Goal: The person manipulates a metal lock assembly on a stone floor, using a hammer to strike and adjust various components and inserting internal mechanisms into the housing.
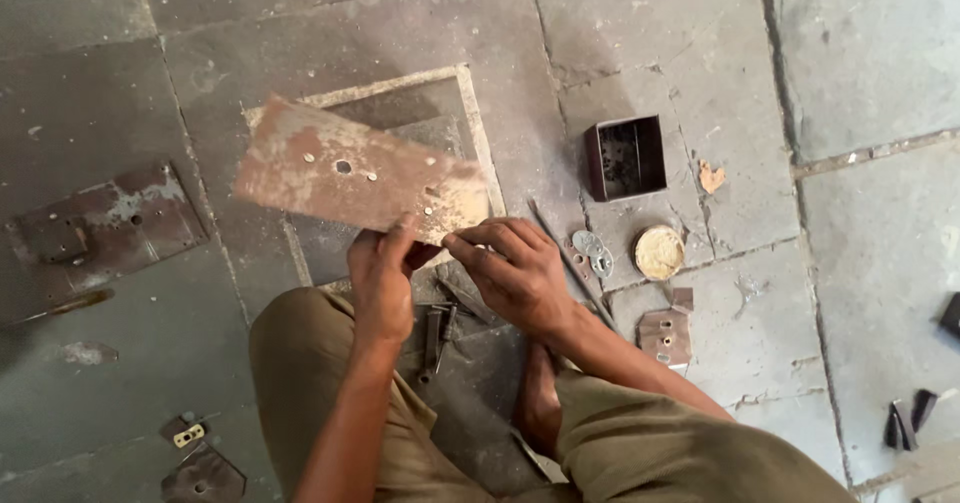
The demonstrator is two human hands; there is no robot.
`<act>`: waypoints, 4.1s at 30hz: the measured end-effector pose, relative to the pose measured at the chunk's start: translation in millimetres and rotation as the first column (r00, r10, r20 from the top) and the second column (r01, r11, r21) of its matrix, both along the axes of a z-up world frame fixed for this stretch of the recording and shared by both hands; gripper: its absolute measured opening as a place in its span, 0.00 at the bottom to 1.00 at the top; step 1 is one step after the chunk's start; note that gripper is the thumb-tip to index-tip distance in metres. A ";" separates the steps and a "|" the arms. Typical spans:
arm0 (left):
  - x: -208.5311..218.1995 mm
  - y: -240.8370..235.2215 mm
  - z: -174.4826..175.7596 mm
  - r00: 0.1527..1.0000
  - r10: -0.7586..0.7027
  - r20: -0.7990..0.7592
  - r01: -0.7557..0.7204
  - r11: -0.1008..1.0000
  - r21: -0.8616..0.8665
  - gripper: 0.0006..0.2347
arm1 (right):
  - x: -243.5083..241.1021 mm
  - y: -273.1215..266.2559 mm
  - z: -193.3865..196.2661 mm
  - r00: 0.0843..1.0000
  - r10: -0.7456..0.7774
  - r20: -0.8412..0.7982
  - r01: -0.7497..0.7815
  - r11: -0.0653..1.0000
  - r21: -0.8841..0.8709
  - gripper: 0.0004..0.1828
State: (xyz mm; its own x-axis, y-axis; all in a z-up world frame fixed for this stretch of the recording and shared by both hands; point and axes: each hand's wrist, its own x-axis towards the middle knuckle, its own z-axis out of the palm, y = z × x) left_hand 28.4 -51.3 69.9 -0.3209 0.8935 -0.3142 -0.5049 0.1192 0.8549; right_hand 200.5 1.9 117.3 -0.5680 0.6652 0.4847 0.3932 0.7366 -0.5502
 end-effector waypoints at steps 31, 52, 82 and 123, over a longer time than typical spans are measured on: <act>-11.0 22.0 89.6 0.479 -0.709 -0.518 0.365 0.697 -0.617 0.20 | 87.8 20.9 -11.7 0.911 -0.318 -0.263 -0.247 0.090 -0.965 0.18; -4.5 1.7 56.0 0.802 -0.595 0.052 0.537 0.680 -0.500 0.18 | 89.0 -29.6 -19.3 0.989 -0.097 -0.108 -0.058 0.414 -0.909 0.21; -120.4 63.6 -80.1 0.690 -0.428 -0.583 -0.001 0.806 -0.592 0.22 | 117.0 -84.1 -101.8 0.698 0.003 0.717 0.661 0.384 -0.645 0.23; -104.6 61.3 -56.6 0.536 -0.506 -0.675 0.156 0.846 -0.510 0.32 | 85.3 -84.0 -74.6 0.884 -0.140 0.447 0.468 0.277 -0.839 0.31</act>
State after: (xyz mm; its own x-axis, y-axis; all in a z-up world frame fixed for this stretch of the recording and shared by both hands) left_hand -76.1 10.0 13.3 -0.2931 0.8653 -0.4067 0.4567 0.5004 0.7355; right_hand 285.8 -82.0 42.7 -0.1932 0.7246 -0.6615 0.6957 -0.3743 -0.6131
